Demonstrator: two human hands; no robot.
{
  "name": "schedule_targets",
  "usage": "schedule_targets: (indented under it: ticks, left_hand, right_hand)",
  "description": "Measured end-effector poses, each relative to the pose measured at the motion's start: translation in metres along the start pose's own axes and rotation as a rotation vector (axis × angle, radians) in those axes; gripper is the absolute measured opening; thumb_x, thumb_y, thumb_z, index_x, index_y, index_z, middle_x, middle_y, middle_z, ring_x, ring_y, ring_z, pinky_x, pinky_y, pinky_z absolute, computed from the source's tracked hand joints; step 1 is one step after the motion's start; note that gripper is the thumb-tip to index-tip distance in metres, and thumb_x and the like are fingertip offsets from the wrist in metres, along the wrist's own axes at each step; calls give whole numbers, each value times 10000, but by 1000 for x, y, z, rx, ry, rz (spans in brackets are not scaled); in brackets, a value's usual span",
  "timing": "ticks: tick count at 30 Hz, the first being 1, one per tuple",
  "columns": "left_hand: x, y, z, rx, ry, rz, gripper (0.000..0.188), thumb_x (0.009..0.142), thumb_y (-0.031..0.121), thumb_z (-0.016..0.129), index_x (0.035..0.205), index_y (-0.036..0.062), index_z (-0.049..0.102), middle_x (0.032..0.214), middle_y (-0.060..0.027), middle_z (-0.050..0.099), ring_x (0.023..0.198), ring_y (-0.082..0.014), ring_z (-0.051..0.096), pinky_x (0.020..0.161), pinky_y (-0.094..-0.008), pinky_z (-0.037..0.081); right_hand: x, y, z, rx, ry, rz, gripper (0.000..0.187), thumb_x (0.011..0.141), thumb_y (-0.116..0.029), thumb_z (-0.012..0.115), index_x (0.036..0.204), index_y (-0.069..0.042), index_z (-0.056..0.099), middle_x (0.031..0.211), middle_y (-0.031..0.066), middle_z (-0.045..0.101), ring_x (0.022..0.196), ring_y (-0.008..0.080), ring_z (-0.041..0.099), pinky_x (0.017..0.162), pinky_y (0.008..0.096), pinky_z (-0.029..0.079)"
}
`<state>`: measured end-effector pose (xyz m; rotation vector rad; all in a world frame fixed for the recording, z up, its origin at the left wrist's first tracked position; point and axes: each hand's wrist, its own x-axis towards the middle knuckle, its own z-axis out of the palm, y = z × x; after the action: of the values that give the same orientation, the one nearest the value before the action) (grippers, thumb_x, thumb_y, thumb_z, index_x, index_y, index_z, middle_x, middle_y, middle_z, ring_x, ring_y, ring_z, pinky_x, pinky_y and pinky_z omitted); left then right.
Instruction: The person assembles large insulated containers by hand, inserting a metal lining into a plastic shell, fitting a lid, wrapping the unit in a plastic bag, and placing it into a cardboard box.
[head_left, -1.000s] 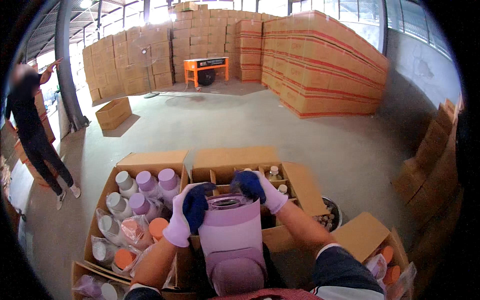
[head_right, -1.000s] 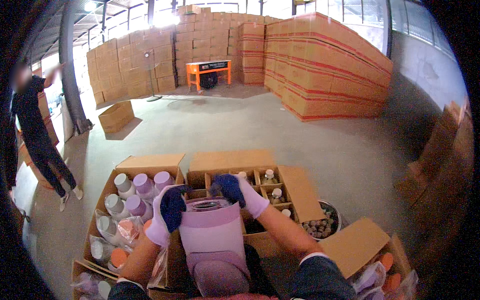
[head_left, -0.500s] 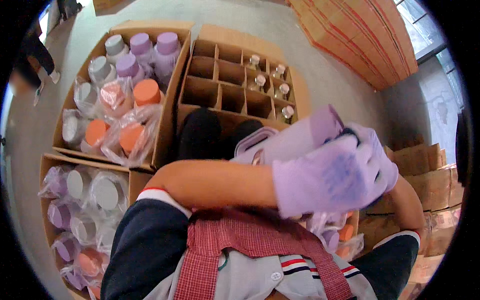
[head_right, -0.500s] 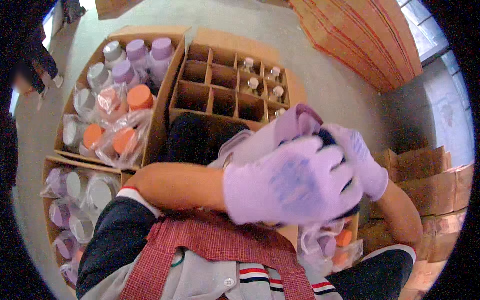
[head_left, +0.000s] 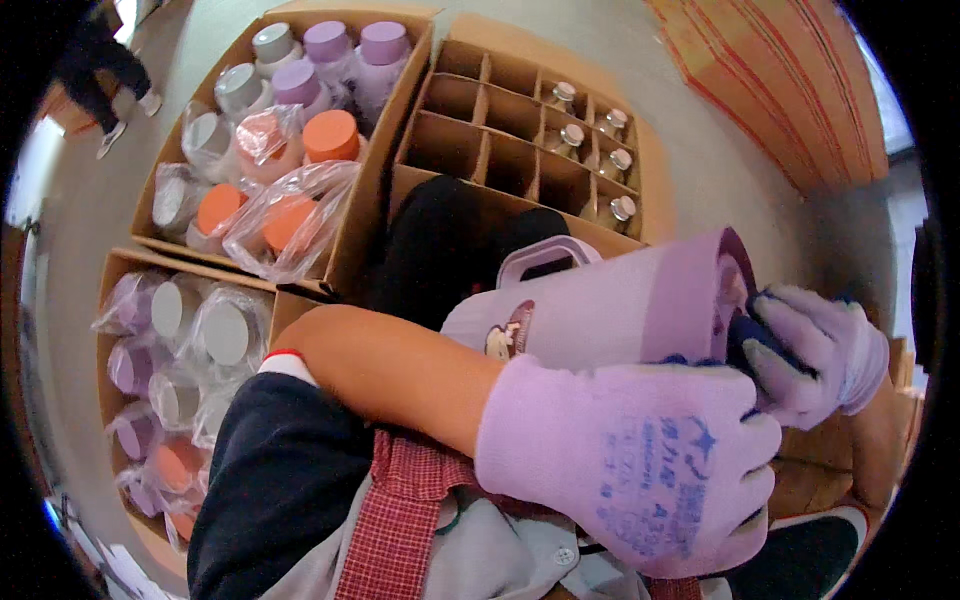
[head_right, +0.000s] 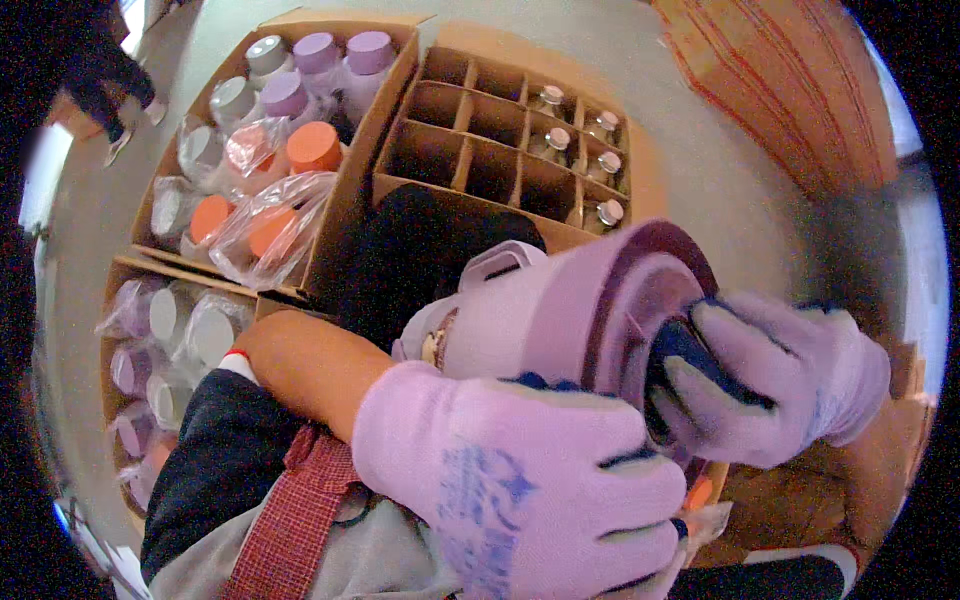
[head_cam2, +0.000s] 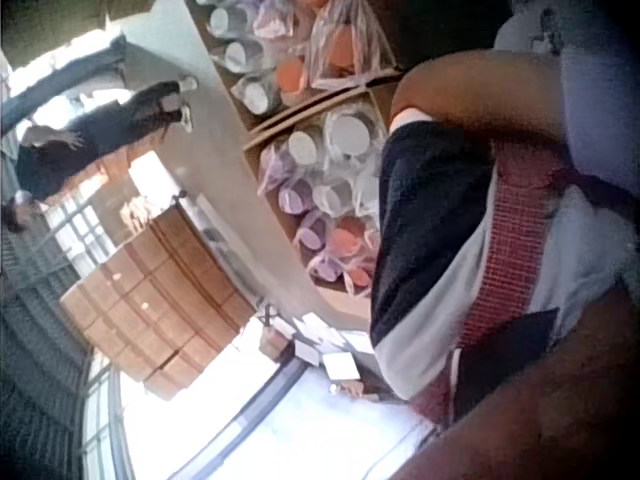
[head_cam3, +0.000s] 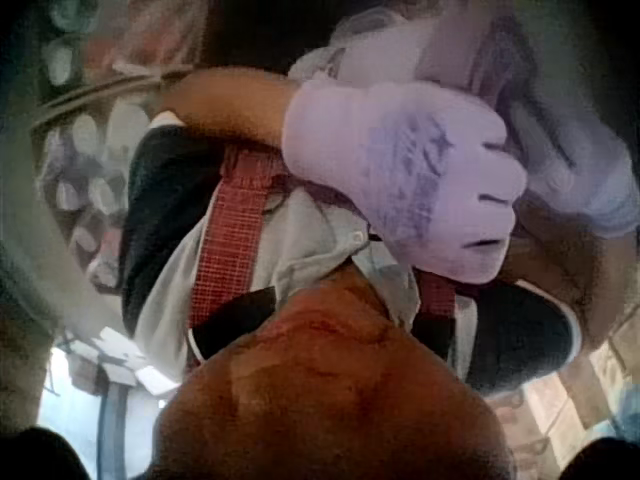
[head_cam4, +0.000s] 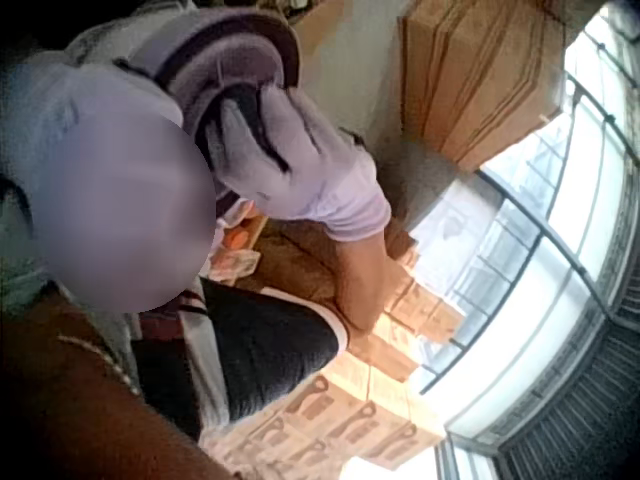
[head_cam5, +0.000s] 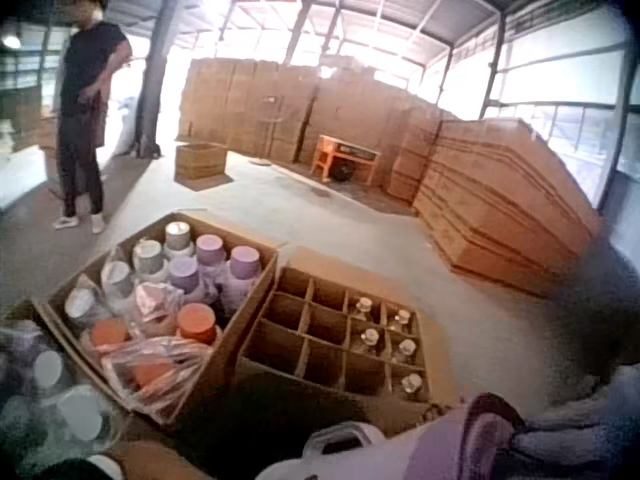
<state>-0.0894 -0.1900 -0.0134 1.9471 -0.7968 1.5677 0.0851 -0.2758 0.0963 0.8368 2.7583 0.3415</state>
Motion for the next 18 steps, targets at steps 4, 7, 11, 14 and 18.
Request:
schedule_targets:
  ticks: [4,7,11,14,18]
  left_hand:
    - [0,-2,25,156,-21,10,144,709,205,531,741,64,523,669,-48,495,644,-199,493,552,-333,384]
    - [3,-11,47,521,-64,-24,131,711,190,571,730,64,543,697,-78,522,654,-198,522,592,-329,417]
    - [25,-54,11,178,-335,-235,118,760,171,596,786,56,595,785,-97,598,732,-196,594,671,-332,474]
    - [-36,-127,-52,-63,-2,-631,211,895,159,533,1027,13,608,910,-114,646,852,-196,630,790,-309,499]
    - [-122,-226,-173,394,13,-773,224,867,198,586,987,26,664,916,-82,684,800,-179,651,764,-295,513]
  right_hand:
    - [-13,2,1,87,-144,27,386,693,-219,673,993,-25,531,879,149,564,679,294,600,491,361,504]
    - [-33,-3,19,288,-103,312,305,656,-146,633,914,4,569,820,129,575,701,318,611,500,392,485]
    - [-37,6,26,599,143,892,333,804,-184,556,1071,14,573,1001,161,617,875,295,614,781,396,489]
    - [-40,39,151,907,1040,1160,401,906,-260,504,1213,-4,545,1182,156,590,1059,243,569,937,362,427]
    - [-18,-25,283,102,197,1071,545,741,-68,618,1278,-65,527,1323,152,490,1263,305,434,1059,418,339]
